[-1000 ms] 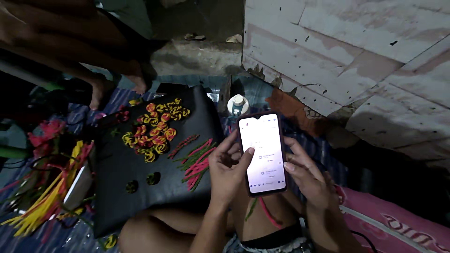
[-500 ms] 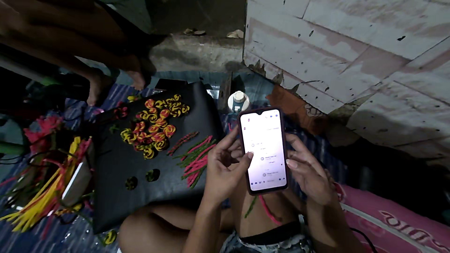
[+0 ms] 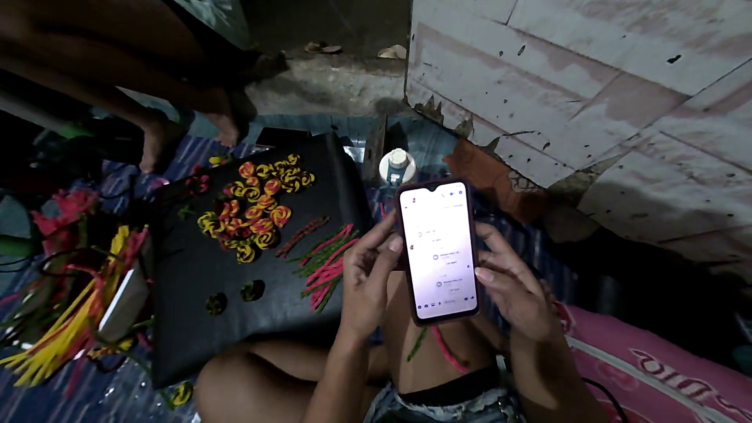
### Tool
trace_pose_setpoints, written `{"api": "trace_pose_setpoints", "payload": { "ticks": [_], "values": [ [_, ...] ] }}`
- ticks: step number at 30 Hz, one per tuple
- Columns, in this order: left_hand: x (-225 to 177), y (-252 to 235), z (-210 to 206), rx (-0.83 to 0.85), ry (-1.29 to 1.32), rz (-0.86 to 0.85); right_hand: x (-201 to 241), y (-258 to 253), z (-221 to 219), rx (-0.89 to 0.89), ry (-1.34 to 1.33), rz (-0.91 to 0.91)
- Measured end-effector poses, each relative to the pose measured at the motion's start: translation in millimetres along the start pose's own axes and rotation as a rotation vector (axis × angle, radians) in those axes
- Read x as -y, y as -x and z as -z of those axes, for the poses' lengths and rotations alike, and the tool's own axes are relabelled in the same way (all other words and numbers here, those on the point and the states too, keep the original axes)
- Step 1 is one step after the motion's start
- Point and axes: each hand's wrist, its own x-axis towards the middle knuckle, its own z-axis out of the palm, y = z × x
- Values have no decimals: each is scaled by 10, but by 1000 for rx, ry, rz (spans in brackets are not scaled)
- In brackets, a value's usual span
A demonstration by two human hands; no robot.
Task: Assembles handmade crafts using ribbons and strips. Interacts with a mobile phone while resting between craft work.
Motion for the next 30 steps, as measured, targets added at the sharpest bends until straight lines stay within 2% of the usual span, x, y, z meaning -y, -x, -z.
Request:
{"api": "trace_pose_setpoints", "payload": {
  "ticks": [8,16,22,26,30],
  "values": [
    [5,11,14,33,18,13,-10,18,6,-6,9,12],
    [75,73,39,-78,-199,77,-107,-32,-50,-354,282,123],
    [267,495,272,-150,-354,14,-348,-121,484,-592,537,50],
    [567,867,279,-150,-455,77,-637,-78,990,-718,689,-82],
    [777,1044,180,-68,-713,183,-933,76,1255,-694,744,-277]
  ]
}}
